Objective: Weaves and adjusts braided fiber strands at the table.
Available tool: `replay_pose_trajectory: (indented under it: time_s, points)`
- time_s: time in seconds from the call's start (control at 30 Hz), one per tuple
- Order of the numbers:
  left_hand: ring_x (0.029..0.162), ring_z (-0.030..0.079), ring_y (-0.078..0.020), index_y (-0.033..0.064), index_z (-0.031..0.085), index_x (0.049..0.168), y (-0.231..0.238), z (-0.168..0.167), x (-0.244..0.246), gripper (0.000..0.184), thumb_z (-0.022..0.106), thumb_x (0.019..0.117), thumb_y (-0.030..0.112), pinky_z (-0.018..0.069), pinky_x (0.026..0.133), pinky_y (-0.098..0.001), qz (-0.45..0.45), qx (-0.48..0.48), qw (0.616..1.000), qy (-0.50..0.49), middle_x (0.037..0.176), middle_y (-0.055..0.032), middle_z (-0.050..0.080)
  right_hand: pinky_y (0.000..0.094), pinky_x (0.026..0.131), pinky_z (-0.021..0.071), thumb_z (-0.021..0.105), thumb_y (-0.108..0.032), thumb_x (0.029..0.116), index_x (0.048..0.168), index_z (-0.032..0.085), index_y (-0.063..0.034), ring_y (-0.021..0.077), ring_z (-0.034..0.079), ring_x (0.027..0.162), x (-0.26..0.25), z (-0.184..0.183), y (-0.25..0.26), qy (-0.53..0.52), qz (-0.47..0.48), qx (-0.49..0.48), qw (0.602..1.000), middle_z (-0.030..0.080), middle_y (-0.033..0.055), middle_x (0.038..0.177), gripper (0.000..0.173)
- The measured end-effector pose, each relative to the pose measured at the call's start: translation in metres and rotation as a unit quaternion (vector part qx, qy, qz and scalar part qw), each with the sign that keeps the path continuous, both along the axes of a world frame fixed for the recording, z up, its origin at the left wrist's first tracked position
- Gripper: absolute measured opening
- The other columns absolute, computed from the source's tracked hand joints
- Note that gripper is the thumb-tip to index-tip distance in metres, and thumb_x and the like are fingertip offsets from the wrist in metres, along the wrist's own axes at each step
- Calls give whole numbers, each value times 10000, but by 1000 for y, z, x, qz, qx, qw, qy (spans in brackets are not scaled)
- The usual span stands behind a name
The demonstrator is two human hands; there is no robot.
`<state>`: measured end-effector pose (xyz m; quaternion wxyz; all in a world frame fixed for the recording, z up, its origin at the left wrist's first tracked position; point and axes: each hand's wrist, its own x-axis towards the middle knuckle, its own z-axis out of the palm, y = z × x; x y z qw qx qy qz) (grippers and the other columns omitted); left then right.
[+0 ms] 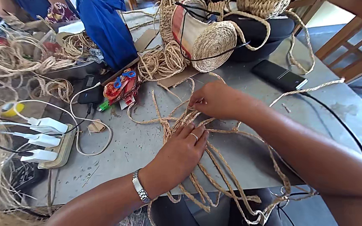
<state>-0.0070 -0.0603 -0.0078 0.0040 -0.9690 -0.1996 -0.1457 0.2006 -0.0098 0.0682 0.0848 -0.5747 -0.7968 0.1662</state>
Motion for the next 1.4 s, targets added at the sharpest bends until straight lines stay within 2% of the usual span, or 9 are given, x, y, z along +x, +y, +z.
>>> replay_pose_trajectory:
  time_s: [0.2,0.4,0.63,0.77,0.9,1.0,1.13,1.3,1.4]
  points:
    - [1270,621,-243,74,693,1294,5,2,1,352,438,1098,217,496,1080,-366,-8,21,999,-43,1313,-89,682,385,883,559,617,-158,1024,1115,768,-105,135,699,937,-5,3,-7,90,25,-36,995,753,32,1028,185]
    - [1024,700,-181,154,763,1070,13,5,6,259,525,1066,254,582,799,-329,21,46,994,-97,1097,-24,730,363,878,568,574,-143,1045,1143,765,-113,130,705,941,-7,-2,-11,82,41,-29,995,756,26,1040,217]
    - [1049,560,-199,189,675,937,22,9,10,151,662,960,338,418,867,-423,55,-28,991,-118,1040,18,639,417,838,554,673,-117,971,981,762,-67,216,673,887,-8,-21,-10,71,44,80,993,694,87,903,103]
    - [1037,546,-334,94,568,1031,27,20,7,586,817,756,549,446,850,-492,139,2,981,-135,1086,-127,561,404,808,557,703,-93,937,970,769,-62,204,670,848,-4,-24,-9,94,48,86,991,694,84,884,80]
    - [1352,475,-341,32,491,1294,45,17,3,923,836,690,638,359,1162,-534,139,-54,979,-140,1365,-175,531,407,827,549,678,-121,962,981,768,-54,208,671,867,-7,-26,-9,99,57,85,990,701,90,898,114]
    - [1332,490,-281,23,439,1359,51,12,5,972,859,691,592,427,1124,-453,106,-99,976,-160,1393,-159,501,387,792,549,629,-110,985,995,762,-39,198,664,841,-7,-24,-11,113,79,73,988,690,92,898,152]
    - [1182,565,-272,37,474,1281,49,14,4,910,868,675,590,511,985,-451,116,-104,975,-160,1281,-146,542,368,823,553,584,-108,1023,1065,765,-50,159,684,880,3,-15,-12,142,91,27,985,734,79,972,195]
    - [1106,583,-292,63,491,1244,47,15,4,901,833,672,669,526,891,-482,155,-96,974,-134,1253,-145,544,306,874,582,629,-85,1005,1107,746,-69,98,705,911,14,-11,-8,175,90,-22,980,745,41,1016,157]
    - [1116,571,-307,118,546,1274,46,17,3,854,791,706,706,518,897,-493,157,-97,977,-110,1300,-142,523,357,869,578,661,-96,973,1070,747,-67,141,700,915,18,-3,-12,115,93,19,989,735,55,1000,133]
